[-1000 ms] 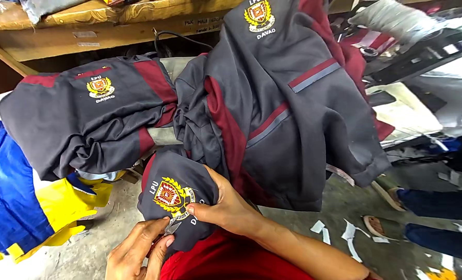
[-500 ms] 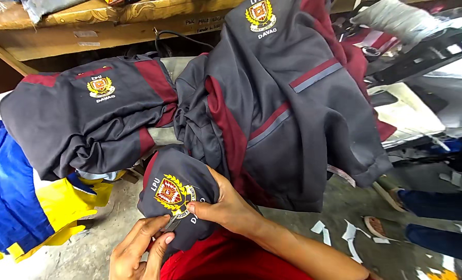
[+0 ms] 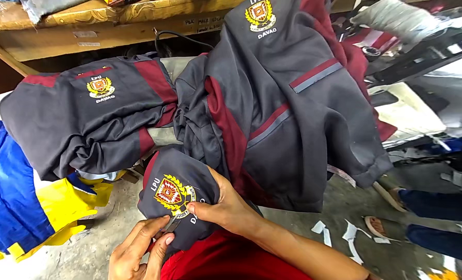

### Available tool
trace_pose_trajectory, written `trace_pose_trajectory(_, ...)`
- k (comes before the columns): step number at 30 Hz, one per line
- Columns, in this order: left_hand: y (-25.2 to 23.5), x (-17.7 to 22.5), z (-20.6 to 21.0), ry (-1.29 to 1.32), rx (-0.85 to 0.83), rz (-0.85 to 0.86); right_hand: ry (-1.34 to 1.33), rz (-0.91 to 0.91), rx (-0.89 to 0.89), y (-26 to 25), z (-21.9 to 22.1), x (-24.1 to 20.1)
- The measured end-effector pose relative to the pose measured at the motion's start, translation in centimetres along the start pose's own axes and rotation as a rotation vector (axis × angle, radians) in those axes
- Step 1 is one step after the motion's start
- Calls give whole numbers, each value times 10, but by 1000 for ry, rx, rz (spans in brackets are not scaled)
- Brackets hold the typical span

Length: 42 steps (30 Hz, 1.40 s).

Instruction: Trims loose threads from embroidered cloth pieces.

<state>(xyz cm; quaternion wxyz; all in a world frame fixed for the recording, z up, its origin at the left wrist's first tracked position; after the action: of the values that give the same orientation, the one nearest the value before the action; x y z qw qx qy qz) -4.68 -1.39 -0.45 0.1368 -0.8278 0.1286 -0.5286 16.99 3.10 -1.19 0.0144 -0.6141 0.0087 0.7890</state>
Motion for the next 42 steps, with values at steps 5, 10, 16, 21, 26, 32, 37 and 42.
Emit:
trace_pose_trajectory(5,1,2,1,-27,18,-5,35,-15,14,1,2,0)
trace_pose_trajectory(10,-1,-5,3,13,27,39,-6,24,10,1,2,1)
trace_pose_trajectory(16,-2,-16,4,293,4,-121,-35,7,-3,2,2,3)
trace_pose_trajectory(21,0,-13,1,247,14,-92,-64,11,15,2,2,5)
trace_pose_trajectory(26,3,1,-1,17,14,16,-27,-1,24,2,3,4)
trace_pose_trajectory(32,4,2,2,-61,55,14,5,-3,26,2,3,1)
trace_pose_trajectory(37,3,2,1,-48,41,24,4,-3,23,2,3,0)
trace_pose_trajectory(42,4,0,1,-16,43,31,11,-11,22,2,4,0)
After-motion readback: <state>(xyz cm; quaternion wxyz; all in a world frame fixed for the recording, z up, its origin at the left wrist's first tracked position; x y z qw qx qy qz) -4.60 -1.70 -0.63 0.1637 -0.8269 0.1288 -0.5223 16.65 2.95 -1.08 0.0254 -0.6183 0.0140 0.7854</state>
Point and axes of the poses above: each hand's wrist, its own y-axis away from the middle knuckle, its own z-axis out of the palm, x = y × z, the point moved 2 cm from there along -y, towards the middle knuckle, and after that the axes turned 13 degrees about x, right-handed, at the moved point
